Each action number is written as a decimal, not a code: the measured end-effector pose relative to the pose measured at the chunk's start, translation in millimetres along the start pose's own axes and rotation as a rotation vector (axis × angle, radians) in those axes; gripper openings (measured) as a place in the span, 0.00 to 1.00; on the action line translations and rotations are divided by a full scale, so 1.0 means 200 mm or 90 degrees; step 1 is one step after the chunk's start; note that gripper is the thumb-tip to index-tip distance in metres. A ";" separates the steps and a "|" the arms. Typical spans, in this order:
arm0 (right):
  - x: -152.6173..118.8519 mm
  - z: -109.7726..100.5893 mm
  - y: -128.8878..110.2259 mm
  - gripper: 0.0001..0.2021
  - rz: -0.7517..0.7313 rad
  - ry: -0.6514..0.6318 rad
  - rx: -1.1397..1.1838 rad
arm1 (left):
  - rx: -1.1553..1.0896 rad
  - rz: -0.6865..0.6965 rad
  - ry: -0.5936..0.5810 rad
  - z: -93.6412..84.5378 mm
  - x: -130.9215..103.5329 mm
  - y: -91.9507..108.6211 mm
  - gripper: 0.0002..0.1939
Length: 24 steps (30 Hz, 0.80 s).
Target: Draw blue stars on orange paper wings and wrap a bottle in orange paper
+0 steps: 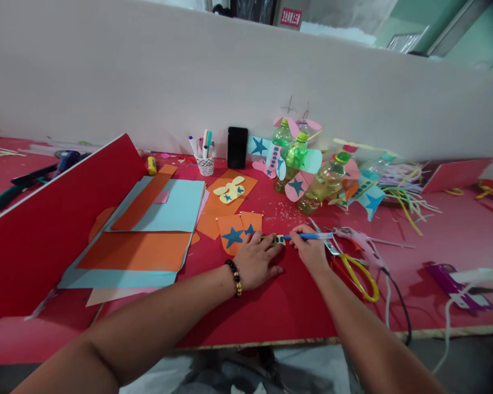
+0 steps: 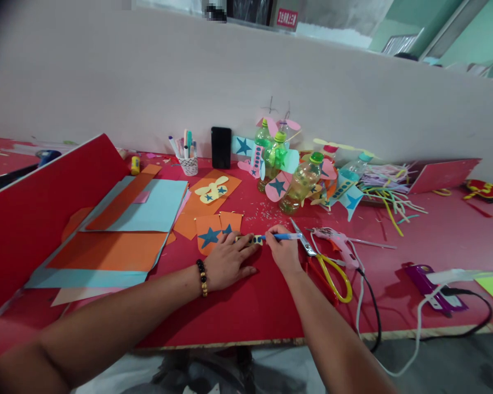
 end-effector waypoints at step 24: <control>0.00 -0.01 0.02 0.09 0.007 0.014 -0.010 | 0.012 -0.003 -0.001 0.00 0.00 0.00 0.29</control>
Point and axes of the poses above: each hand's wrist, its own x-axis towards the middle knuckle, its own z-axis out of the palm, y = z × x, the point moved 4 cm from there along x, towards the middle knuckle, and after that the axes turned 9 degrees about z, right-handed, at the moved point
